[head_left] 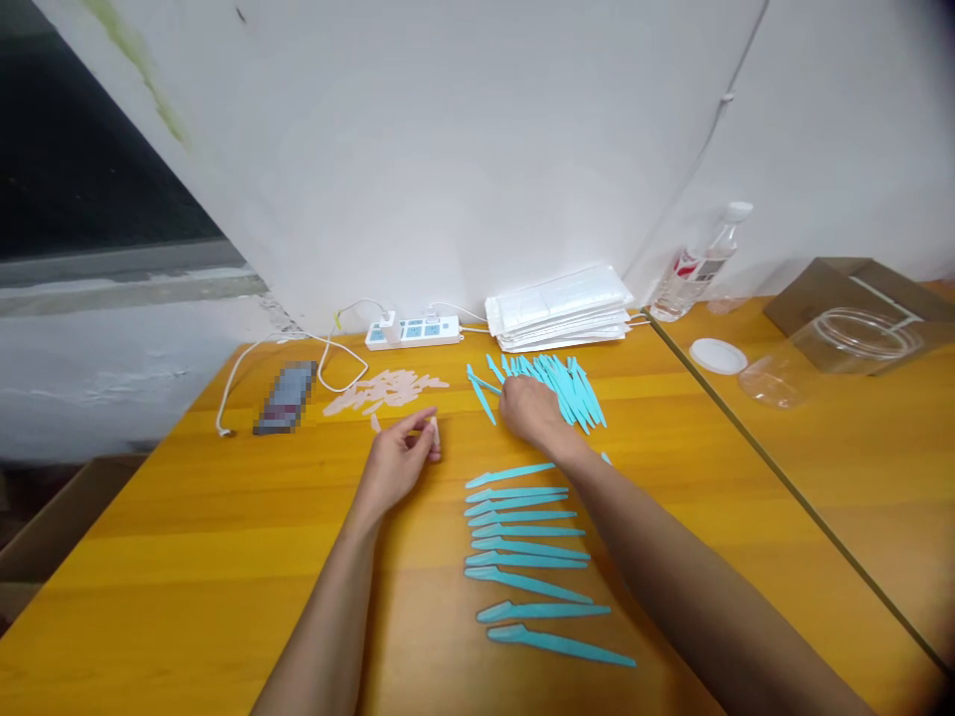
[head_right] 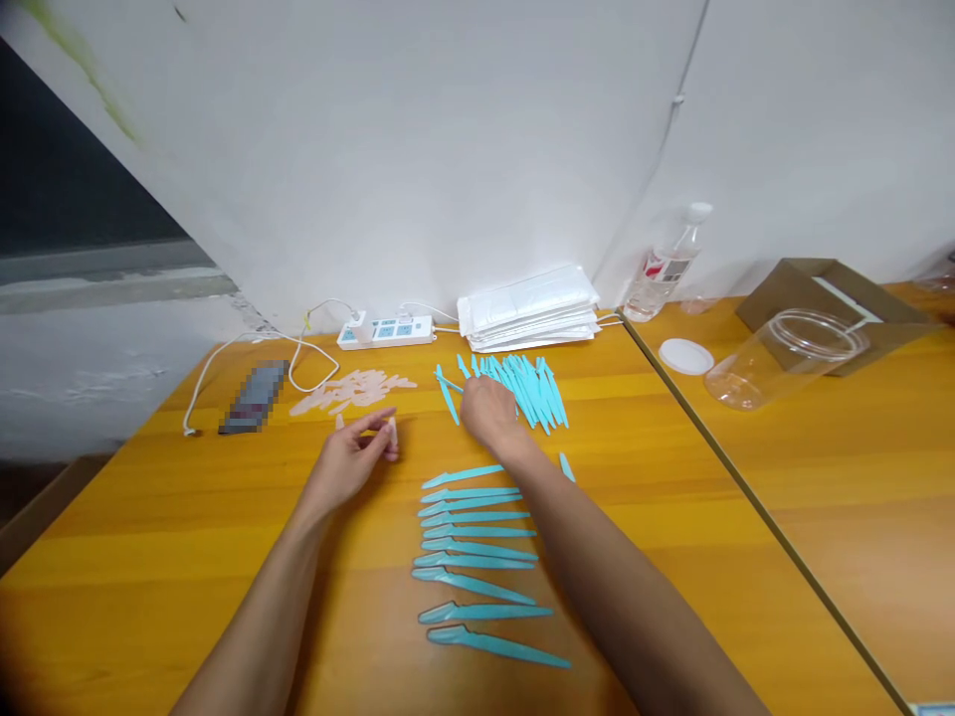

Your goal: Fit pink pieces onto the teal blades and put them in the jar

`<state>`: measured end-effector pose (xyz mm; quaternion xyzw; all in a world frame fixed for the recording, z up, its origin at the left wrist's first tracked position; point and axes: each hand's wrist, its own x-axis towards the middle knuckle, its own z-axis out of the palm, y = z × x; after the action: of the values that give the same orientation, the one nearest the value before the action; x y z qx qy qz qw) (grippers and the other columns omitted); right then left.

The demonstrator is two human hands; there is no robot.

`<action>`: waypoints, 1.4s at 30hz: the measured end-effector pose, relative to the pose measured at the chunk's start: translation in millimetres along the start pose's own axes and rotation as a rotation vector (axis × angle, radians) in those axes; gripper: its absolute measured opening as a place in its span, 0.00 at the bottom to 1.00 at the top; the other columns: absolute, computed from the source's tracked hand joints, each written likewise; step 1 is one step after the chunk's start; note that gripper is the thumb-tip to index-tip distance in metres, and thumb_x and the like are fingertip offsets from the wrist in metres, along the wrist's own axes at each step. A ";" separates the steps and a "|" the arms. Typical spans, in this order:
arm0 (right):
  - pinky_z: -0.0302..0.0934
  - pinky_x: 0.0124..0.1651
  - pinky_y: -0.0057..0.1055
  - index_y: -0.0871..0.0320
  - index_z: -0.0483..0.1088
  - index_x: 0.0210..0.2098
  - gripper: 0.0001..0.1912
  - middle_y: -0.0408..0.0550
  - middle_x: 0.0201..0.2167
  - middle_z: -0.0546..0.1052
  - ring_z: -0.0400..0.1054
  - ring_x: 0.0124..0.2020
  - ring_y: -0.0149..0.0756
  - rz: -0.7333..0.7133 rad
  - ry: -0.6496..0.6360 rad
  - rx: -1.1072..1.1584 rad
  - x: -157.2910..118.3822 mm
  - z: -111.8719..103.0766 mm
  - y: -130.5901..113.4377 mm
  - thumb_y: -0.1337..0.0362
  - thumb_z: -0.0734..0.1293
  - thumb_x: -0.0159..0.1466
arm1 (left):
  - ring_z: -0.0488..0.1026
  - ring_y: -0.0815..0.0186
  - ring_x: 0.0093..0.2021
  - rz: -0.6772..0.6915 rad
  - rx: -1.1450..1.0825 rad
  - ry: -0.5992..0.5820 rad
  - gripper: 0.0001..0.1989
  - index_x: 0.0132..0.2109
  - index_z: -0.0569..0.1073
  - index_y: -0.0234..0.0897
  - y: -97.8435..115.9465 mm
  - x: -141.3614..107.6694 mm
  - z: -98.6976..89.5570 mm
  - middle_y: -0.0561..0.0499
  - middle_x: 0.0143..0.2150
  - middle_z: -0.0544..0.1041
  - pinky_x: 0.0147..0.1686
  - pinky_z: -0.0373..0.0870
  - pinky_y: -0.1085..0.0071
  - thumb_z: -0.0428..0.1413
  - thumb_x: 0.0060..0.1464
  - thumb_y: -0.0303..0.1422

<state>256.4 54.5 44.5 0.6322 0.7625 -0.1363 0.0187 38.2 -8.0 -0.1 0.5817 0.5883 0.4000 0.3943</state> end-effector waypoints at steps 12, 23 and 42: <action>0.58 0.34 0.27 0.56 0.69 0.40 0.14 0.42 0.32 0.72 0.62 0.31 0.31 -0.351 -0.034 0.716 -88.4 25.7 79.9 0.56 0.56 0.73 | 0.79 0.68 0.33 -0.208 -0.556 0.042 0.23 0.49 0.75 0.32 1.0 -24.4 26.8 0.43 0.41 0.83 0.34 0.78 0.72 0.67 0.51 0.41; 0.62 0.42 0.32 0.56 0.76 0.50 0.15 0.49 0.36 0.75 0.69 0.37 0.35 -0.385 0.219 0.646 -87.4 41.7 70.2 0.60 0.60 0.72 | 0.80 0.66 0.33 -0.248 -0.467 0.051 0.19 0.41 0.79 0.32 9.7 -28.5 36.7 0.44 0.37 0.84 0.37 0.79 0.70 0.69 0.47 0.42; 0.66 0.39 0.35 0.54 0.79 0.42 0.17 0.50 0.36 0.81 0.76 0.36 0.42 0.062 0.434 0.318 -131.1 33.4 96.3 0.53 0.62 0.69 | 0.78 0.67 0.38 -0.132 -0.157 0.306 0.30 0.57 0.74 0.35 1.9 -21.7 19.4 0.44 0.46 0.81 0.40 0.73 0.72 0.65 0.51 0.46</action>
<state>371.2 -63.2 21.0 0.6647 0.6979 -0.1151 -0.2406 57.2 -29.5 -5.5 0.4418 0.6452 0.5017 0.3699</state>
